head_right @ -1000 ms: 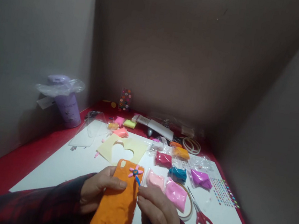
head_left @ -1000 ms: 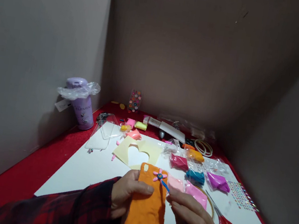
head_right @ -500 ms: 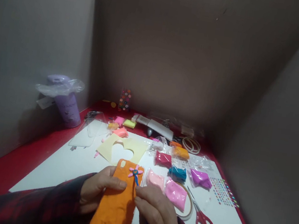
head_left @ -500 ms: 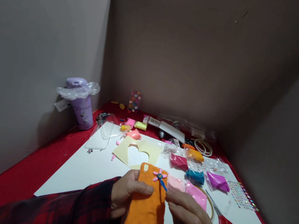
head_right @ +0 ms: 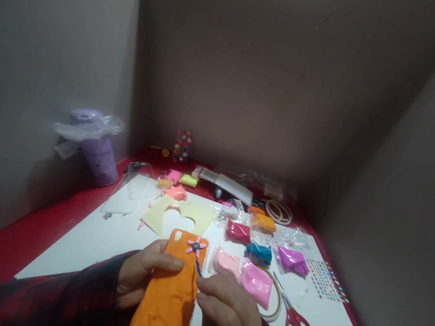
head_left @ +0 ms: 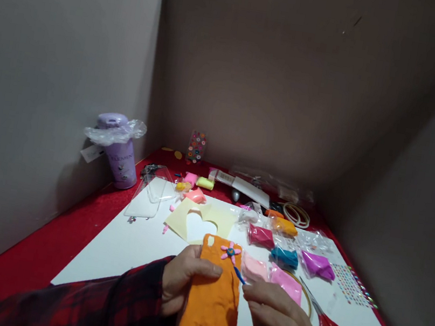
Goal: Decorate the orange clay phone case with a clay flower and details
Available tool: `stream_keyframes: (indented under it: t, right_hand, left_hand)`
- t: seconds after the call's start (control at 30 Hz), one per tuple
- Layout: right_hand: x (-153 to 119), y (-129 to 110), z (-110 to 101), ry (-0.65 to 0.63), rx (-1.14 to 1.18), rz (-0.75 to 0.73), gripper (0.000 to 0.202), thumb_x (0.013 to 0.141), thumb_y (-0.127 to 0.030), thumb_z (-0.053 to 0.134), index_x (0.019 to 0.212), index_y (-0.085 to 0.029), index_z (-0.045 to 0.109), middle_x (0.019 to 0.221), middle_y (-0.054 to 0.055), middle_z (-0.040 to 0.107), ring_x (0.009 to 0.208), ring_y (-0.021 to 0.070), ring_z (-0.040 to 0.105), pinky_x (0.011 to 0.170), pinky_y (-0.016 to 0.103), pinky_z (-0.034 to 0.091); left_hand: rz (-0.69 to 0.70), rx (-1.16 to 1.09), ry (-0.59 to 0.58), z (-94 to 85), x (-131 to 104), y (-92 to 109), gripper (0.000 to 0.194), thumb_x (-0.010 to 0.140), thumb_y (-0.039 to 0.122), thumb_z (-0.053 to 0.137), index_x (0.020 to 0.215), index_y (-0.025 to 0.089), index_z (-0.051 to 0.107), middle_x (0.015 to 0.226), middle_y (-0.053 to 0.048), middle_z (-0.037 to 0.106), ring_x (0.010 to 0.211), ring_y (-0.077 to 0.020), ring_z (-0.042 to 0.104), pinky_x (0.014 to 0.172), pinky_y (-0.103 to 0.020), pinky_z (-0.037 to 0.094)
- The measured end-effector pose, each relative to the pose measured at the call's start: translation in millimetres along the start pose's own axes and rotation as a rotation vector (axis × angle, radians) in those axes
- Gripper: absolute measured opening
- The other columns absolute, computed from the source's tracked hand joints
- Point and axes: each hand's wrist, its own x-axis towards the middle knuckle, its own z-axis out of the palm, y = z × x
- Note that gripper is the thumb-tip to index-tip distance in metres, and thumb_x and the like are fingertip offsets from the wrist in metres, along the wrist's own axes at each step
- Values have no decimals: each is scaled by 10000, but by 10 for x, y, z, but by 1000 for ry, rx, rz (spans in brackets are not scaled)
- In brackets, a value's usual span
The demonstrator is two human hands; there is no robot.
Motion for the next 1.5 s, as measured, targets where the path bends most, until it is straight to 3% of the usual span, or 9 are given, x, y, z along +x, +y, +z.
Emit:
stream_keyframes:
  t: [0.2,0.4,0.63,0.8,0.93,1.5]
  right_hand:
    - [-44,19,55,41,-26,12,150,812,-141,546,925,-185,634,925,77,666,910,211,629,789,386,527]
    - [100,-50,65,75,-32,-6,116,821,-121,534,840,-164,640,849,79,672,834,187,645,708,316,540]
    - [89,-66,47,105,37,49,181,758,-20,554,874,-139,625,891,98,664,894,227,631,733,369,529]
    - [49,-38,50,77,47,60,207,757,-24,558,904,-151,628,925,90,659,906,223,624,745,373,524]
    - [18,1,76,124,67,78,254,730,9,573,917,-154,629,917,81,659,897,217,624,716,352,526]
    - [59,47,33,57,146,65,311,726,71,525,945,-134,608,899,90,658,887,198,626,714,320,535]
  left_hand:
    - [-4,-9,7,-7,4,-1,238,661,86,555,887,58,622,767,-106,634,670,-185,615,697,-328,469]
    - [-1,0,-45,-31,-3,-19,259,679,87,536,924,57,614,785,-116,631,676,-169,606,680,-303,470]
    - [14,19,-24,-21,-1,-17,253,672,109,546,905,37,618,775,-133,628,665,-179,602,666,-314,469]
    - [19,16,-28,-7,1,-10,241,677,107,533,890,35,620,762,-122,619,655,-175,597,658,-312,469]
    - [14,29,-28,-4,-3,-2,259,668,105,536,904,36,617,773,-129,624,673,-184,603,688,-331,468]
    - [-5,32,-29,-5,4,-1,265,657,110,528,894,36,620,760,-138,635,666,-194,610,686,-338,471]
